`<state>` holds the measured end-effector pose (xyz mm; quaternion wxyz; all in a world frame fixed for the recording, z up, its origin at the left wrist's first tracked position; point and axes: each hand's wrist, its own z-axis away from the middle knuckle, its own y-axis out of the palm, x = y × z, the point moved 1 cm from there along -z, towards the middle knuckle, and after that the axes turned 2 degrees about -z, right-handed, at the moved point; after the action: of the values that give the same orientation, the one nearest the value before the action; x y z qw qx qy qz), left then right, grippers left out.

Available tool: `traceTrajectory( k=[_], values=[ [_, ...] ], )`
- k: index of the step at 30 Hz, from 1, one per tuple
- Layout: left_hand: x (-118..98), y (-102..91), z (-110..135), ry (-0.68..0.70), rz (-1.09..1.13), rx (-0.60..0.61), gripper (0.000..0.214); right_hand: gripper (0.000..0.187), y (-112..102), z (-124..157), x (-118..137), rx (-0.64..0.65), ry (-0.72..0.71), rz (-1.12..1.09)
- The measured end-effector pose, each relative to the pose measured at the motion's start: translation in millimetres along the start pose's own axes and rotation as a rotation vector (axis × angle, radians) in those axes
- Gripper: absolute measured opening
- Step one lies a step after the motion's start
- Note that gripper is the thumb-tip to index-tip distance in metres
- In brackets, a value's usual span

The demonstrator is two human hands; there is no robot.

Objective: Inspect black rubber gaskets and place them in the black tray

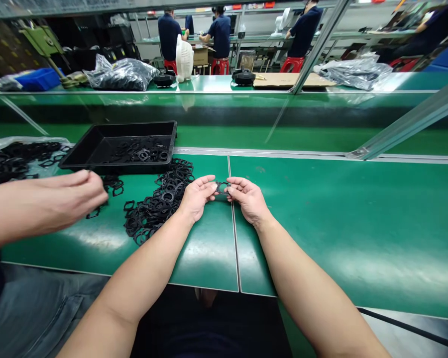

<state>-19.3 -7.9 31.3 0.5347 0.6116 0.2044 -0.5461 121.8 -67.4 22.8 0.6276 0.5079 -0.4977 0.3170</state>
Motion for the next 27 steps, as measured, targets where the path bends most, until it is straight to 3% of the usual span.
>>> traceTrajectory(
  k=[5, 10, 12, 15, 21, 24, 27],
  values=[
    [4, 2.2, -2, 0.078, -0.110, -0.035, 0.029, 0.038, 1, 1, 1, 0.039, 0.012, -0.047],
    [4, 3.3, 2, 0.337, -0.337, -0.003, 0.020, 0.035, 3, 3, 4, 0.056, 0.168, -0.167],
    [4, 4.5, 4, 0.313, -0.336, 0.073, 0.022, 0.034, 3, 3, 6, 0.024, 0.196, -0.212],
    [5, 6.0, 5, 0.170, -0.274, 0.168, 0.031, 0.035, 5, 3, 6, -0.016, 0.200, -0.199],
    [3, 7.8, 8, -0.003, -0.195, 0.223, 0.037, 0.036, 6, 4, 2, -0.100, 0.025, 0.054],
    [3, 7.1, 7, -0.066, -0.120, 0.230, 0.039, 0.031, 4, 4, 2, -0.158, -0.204, 0.221],
    [3, 5.9, 4, -0.070, -0.067, 0.224, 0.038, 0.021, 6, 7, 8, -0.121, -0.423, 0.399]
  ],
)
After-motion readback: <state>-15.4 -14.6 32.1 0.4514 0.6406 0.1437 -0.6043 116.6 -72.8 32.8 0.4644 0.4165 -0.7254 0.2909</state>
